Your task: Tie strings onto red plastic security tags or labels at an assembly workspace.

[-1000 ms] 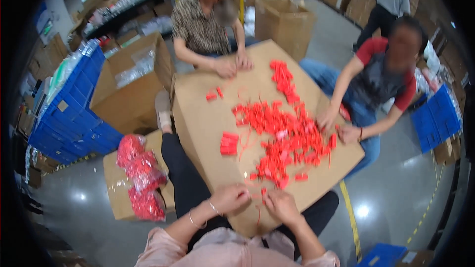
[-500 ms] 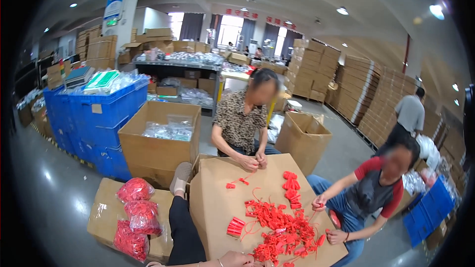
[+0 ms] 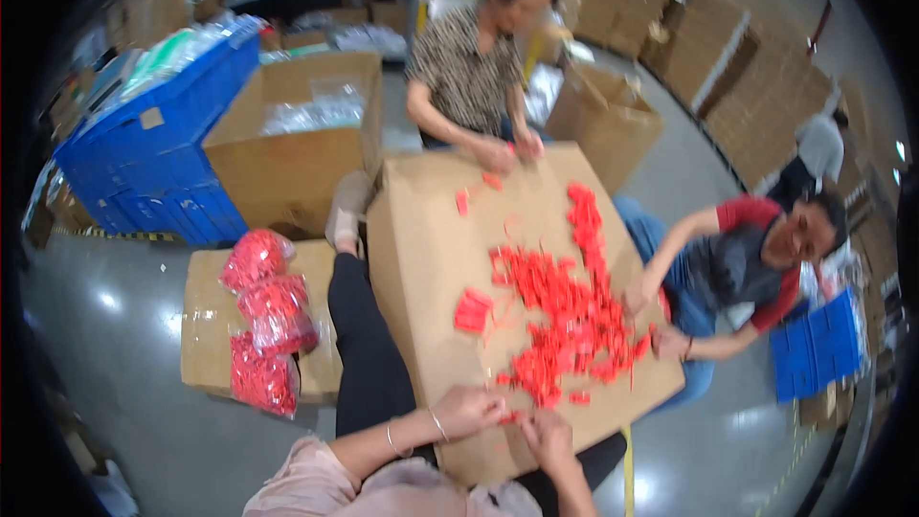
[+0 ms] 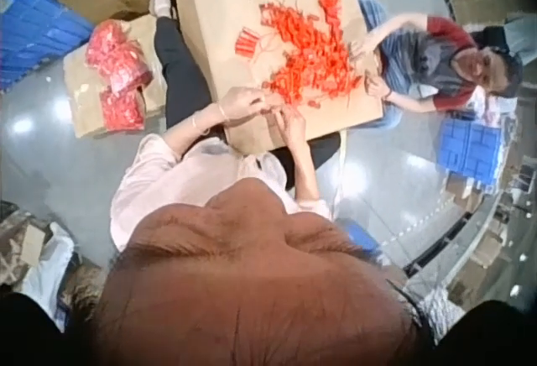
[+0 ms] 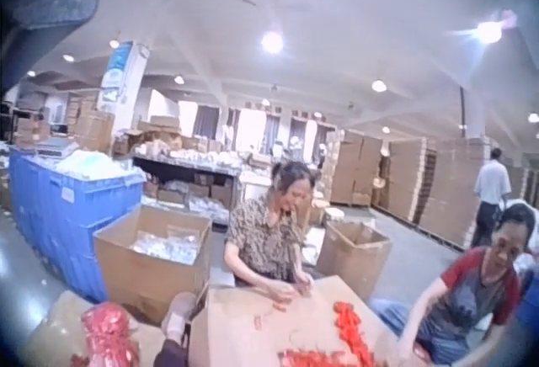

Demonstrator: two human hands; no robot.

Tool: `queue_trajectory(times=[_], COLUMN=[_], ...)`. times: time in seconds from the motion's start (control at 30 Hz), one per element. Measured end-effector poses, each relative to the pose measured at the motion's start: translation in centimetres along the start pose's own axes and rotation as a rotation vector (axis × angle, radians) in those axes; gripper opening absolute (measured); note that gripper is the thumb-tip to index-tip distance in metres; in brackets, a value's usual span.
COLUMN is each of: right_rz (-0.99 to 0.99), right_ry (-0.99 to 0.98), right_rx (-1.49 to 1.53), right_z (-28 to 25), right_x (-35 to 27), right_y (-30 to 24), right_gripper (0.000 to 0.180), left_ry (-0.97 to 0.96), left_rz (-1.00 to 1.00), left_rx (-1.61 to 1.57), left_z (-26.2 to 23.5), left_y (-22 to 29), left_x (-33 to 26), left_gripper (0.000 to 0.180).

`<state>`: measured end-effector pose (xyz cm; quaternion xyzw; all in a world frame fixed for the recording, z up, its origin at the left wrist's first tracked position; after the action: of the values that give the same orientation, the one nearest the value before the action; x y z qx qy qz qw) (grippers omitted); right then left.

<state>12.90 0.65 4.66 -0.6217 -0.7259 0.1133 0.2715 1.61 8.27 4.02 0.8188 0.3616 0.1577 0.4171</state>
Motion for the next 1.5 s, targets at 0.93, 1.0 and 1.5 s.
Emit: queue_trajectory(times=[0.93, 1.0, 1.5], right_rz=[0.587, 0.568, 0.483], right_ry=[0.252, 0.289, 0.171], right_rx=[1.909, 2.104, 1.654], right_z=[7.2, 7.0, 2.1], right_x=[-4.3, -4.6, -6.5], right_y=[5.3, 4.5, 3.7], right_gripper=[0.035, 0.033, 0.037], left_ry=[-0.194, -0.2, 0.53], left_rz=[-0.63, -0.625, 0.035], left_rx=[-0.763, -0.757, 0.389], left_z=[3.9, 4.2, -3.4], left_y=[-7.0, -7.5, -4.8], left_x=[1.7, 1.6, 5.7], left_gripper=[0.012, 0.012, 0.023])
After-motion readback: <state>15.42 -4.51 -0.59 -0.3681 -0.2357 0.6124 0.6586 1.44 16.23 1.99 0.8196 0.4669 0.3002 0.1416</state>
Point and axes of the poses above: each hand's wrist, its own x-axis towards the middle knuckle, its own z-axis out of the palm, y = z × x, the point moved 9 cm from there along x, towards the middle knuckle, and after that the axes turned 12 degrees about -z, right-handed, at the moved point
